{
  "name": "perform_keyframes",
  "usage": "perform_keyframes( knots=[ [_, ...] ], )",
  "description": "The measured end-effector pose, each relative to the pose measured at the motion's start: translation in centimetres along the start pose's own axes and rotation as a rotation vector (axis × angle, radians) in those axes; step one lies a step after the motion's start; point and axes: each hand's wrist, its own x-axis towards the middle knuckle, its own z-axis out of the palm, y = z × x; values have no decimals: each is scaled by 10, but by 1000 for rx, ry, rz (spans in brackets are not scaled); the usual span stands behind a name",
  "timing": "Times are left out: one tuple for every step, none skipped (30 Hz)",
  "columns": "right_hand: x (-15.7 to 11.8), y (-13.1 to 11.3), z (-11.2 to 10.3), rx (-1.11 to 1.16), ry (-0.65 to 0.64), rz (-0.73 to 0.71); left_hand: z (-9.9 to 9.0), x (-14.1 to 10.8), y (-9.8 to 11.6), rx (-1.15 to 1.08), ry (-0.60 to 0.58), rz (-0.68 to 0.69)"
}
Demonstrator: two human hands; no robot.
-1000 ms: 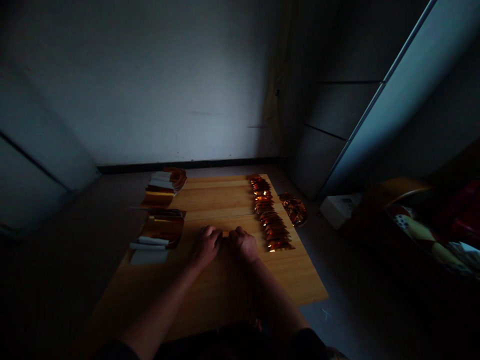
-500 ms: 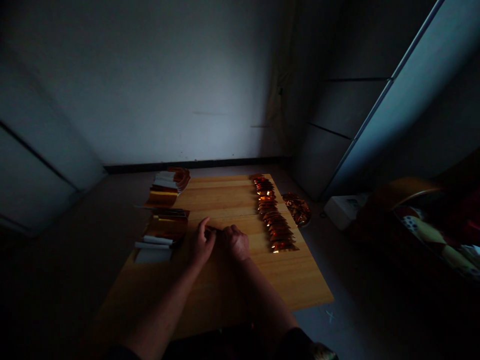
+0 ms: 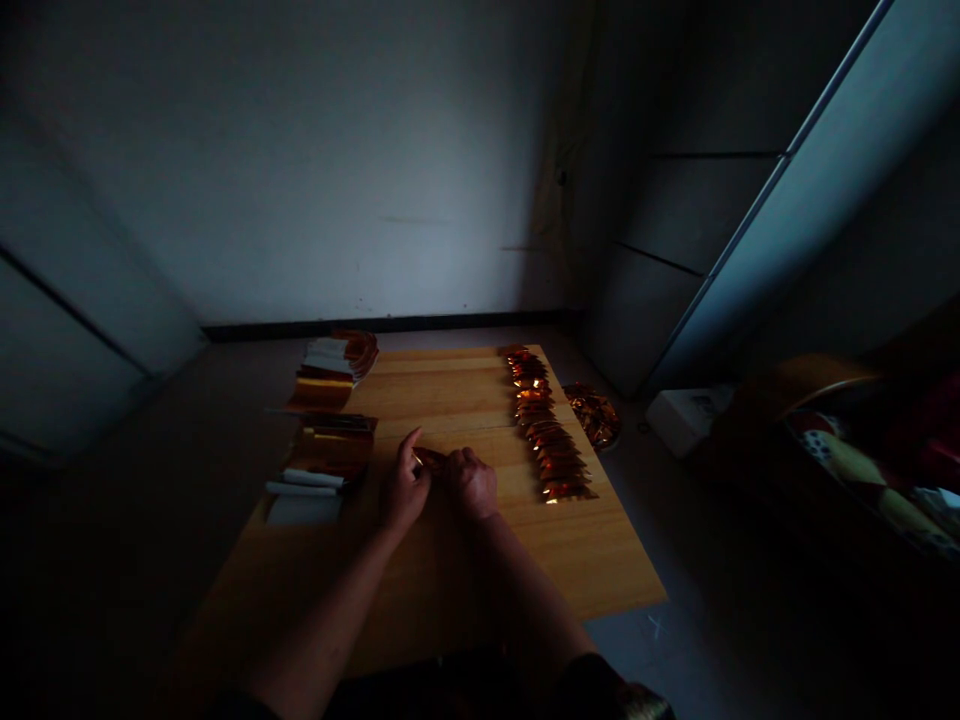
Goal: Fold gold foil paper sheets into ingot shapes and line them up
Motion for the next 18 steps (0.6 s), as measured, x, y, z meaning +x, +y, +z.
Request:
perform_keyframes(
  knots=[
    [0,0,-1,-1,-6,5,0,0,0,0,-2,3],
    [0,0,-1,-2,-8,9,0,0,0,-3,-4,5],
    [0,0,-2,-1,-11,12,1,0,0,-7,-6,10],
    [0,-1,-3,0,-14,11,1,0,0,-15,-9,14],
    [0,-1,-4,1,-18,7,1,0,-1,-26,-10,15],
    [0,-1,-5,2,-22,1,1,0,-1,-42,-9,11],
    [0,-1,-6,4,-25,-6,2,0,-2,-64,-4,6],
    [0,-1,-7,7,-27,-9,2,0,-3,-91,5,2],
    [-1,-1,-9,12,-29,-11,3,1,-4,-122,15,0],
    [-1,-1,-11,18,-29,-8,3,1,-6,-155,24,1],
    [-2,-1,-13,24,-32,-5,4,2,-8,-187,31,4],
    [-3,-1,-15,27,-34,0,5,3,-9,-219,38,10],
    [-3,0,-17,27,-36,6,5,4,-11,-250,46,17],
    [-4,1,-19,24,-37,11,6,5,-13,-280,54,22],
    [-4,2,-21,20,-37,13,6,6,-15,-306,60,24],
    [-5,3,-22,15,-36,12,7,7,-17,-332,61,26],
    [-5,4,-22,10,-34,8,8,8,-19,-360,64,26],
    [-5,6,-22,6,-32,2,9,9,-21,-386,69,28]
  ],
)
